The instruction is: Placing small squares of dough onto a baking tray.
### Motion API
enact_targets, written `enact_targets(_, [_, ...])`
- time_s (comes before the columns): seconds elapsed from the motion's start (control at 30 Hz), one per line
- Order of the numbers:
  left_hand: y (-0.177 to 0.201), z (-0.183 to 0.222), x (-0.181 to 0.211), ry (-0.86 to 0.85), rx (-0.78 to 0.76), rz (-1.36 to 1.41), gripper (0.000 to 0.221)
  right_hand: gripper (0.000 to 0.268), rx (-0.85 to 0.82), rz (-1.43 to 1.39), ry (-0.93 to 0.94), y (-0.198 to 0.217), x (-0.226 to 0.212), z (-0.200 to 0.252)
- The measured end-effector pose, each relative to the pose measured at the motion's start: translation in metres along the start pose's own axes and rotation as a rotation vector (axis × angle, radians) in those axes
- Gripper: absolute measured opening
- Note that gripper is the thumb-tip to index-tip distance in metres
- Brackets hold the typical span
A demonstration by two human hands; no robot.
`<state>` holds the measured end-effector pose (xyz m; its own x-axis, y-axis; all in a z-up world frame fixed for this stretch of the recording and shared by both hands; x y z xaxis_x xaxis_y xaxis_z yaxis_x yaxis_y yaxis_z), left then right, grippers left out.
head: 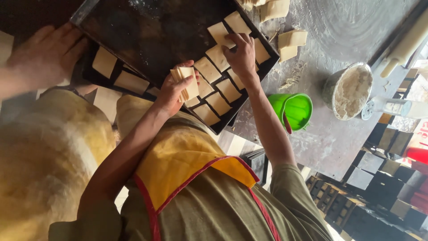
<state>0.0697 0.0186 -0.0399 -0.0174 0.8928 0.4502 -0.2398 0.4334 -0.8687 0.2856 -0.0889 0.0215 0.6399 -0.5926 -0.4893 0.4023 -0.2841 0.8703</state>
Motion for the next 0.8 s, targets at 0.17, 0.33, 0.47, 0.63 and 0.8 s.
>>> enact_targets(0.17, [-0.002, 0.001, 0.001, 0.006, -0.005, 0.021, 0.045, 0.030, -0.010, 0.054, 0.007, 0.004, 0.010, 0.003])
enact_targets(0.33, [-0.001, 0.001, 0.001, 0.002, -0.012, 0.026, 0.044, 0.030, -0.016, 0.107, 0.039, 0.010, 0.006, 0.010])
enact_targets(0.47, [-0.001, 0.001, 0.002, 0.007, -0.014, 0.043, 0.044, 0.031, -0.015, 0.099, 0.002, 0.007, 0.013, 0.014])
enact_targets(0.63, [-0.004, 0.001, 0.002, 0.026, 0.000, 0.018, 0.045, 0.031, -0.010, 0.088, 0.024, 0.008, 0.011, 0.017])
enact_targets(0.8, [-0.005, 0.005, 0.007, -0.019, -0.022, 0.042, 0.050, 0.024, 0.041, -0.068, -0.054, 0.011, -0.006, 0.036])
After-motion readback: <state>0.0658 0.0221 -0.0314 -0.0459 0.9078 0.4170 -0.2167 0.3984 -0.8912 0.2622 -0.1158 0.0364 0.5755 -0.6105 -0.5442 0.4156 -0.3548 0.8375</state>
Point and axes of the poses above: each hand's wrist, its own z-axis away from the middle knuckle, its own y-axis out of the back of the hand, x = y × z, the point moved 7 cm from there along -z, towards the middle knuckle, and after that the axes turned 12 degrees about -x, right-handed, at the moved point
